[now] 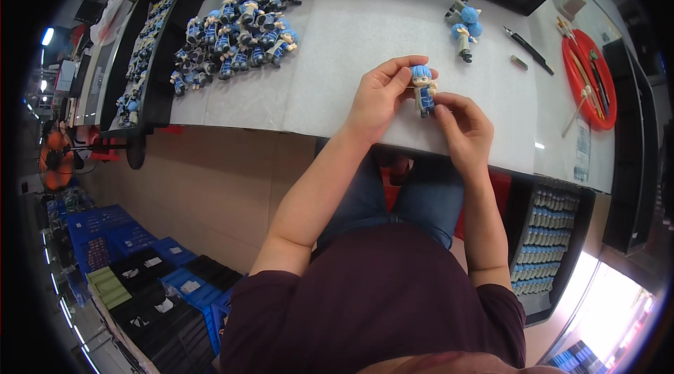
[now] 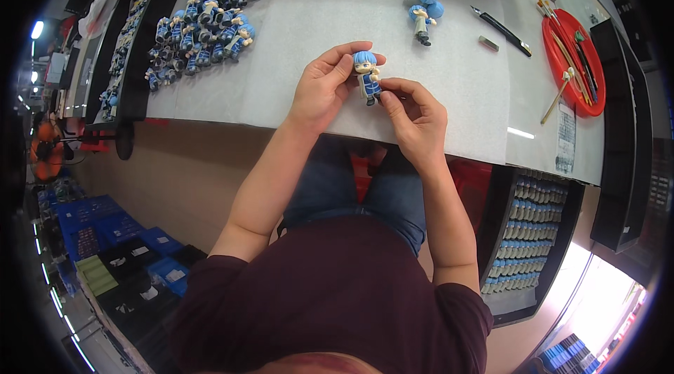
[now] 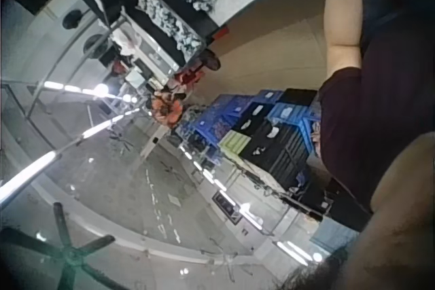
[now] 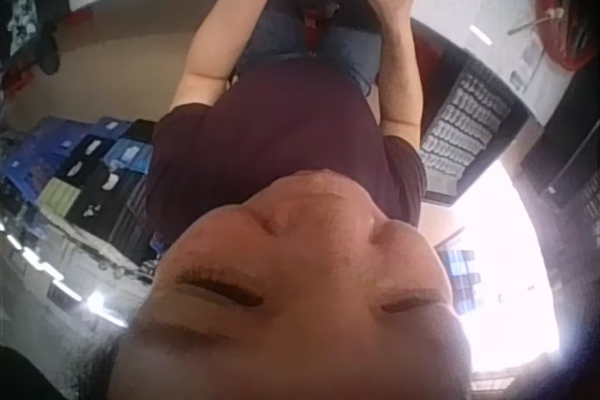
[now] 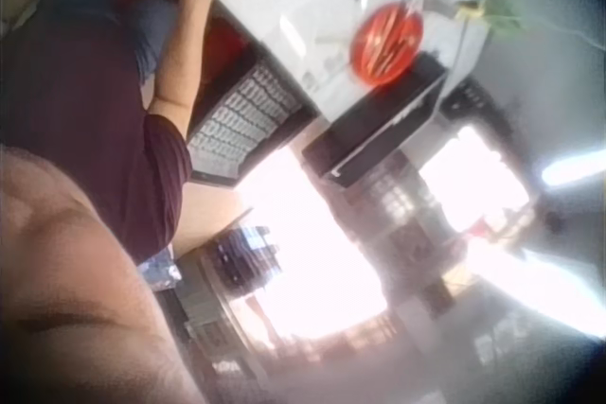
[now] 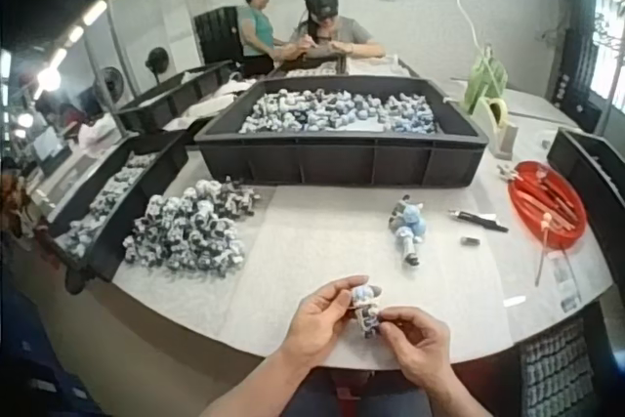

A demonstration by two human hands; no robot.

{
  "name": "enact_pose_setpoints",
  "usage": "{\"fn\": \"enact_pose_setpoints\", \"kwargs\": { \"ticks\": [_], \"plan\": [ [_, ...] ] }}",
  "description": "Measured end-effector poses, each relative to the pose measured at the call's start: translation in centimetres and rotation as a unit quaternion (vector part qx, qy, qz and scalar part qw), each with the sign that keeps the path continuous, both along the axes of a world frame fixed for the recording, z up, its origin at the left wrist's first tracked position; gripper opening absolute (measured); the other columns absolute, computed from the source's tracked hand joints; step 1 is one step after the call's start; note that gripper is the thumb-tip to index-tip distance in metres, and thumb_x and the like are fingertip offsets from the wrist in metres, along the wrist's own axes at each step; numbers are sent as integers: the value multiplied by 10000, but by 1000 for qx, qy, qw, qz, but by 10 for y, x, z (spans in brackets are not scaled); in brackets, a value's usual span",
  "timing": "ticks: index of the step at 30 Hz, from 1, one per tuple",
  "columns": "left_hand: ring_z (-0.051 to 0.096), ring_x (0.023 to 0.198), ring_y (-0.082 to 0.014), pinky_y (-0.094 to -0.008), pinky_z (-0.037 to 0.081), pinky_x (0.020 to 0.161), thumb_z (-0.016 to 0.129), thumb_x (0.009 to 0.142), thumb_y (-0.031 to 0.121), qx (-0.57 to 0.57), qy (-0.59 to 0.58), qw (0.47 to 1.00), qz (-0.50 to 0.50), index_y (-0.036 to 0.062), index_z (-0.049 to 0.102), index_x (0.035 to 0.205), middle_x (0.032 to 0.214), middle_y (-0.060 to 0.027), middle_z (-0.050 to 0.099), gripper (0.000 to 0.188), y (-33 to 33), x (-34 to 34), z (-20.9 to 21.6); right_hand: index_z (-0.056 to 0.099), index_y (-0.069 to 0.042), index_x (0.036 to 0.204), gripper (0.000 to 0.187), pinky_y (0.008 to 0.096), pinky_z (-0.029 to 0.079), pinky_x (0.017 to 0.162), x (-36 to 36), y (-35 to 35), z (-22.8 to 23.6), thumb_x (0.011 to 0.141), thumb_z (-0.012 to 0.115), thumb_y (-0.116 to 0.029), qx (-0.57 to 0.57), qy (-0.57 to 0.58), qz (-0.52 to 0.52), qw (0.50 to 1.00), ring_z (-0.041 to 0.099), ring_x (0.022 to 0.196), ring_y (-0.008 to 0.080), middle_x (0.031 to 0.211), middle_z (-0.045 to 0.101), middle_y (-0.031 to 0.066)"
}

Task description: The person assembles small blue and white figurines by hand at a workbench. They pick up individual figurines, attach small accessories like hats or weapons, and place the completed units into a black tray. The process is repetitive, involving picking, assembling, and placing items one by one.

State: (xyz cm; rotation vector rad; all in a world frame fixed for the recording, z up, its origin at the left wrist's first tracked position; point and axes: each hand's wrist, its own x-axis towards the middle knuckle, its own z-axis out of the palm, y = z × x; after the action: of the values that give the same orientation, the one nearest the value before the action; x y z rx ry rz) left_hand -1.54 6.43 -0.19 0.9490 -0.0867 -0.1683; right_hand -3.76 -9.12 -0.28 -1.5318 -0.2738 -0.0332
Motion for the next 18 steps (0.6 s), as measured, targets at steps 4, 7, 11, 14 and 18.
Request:
{"fn": "enact_pose_setpoints", "kwargs": {
  "ticks": [4,7,11,14,18],
  "plan": [
    [551,950,-168,-306,447,850,365,937,139,-10,-2,1000,6,-17,493,1140,1054,-159,577,287,-1,-1,-2,567,59,991,172,242,457,768,0,1,1,828,558,6,2,4,-2,1000,579,855,133,941,608,99],
    [552,945,-166,-303,446,850,361,937,136,-15,1,1000,9,-17,495,1137,1059,-159,576,284,0,-1,-2,567,60,987,169,243,457,769,-1,1,1,827,560,6,5,3,-1,1000,580,855,132,938,609,100],
    [554,933,-161,-301,447,848,358,938,133,-27,12,1000,11,-13,497,1135,1059,-157,577,282,-1,0,-3,569,60,983,168,241,457,767,0,0,1,825,567,4,7,-2,0,1000,579,856,130,930,610,97],
    [556,925,-158,-302,441,856,355,944,175,-4,16,1000,21,-15,490,1145,1065,-152,575,308,-1,0,-3,571,58,980,166,238,457,763,0,0,1,823,571,3,10,-1,-2,1000,577,851,126,920,609,90],
    [540,926,-123,-261,459,800,502,879,107,44,-2,999,31,-20,460,1185,1093,-129,558,334,-4,-4,1,570,55,980,169,236,459,756,2,1,-3,823,578,-6,13,4,-6,1000,574,840,121,914,607,84]
  ]
}}
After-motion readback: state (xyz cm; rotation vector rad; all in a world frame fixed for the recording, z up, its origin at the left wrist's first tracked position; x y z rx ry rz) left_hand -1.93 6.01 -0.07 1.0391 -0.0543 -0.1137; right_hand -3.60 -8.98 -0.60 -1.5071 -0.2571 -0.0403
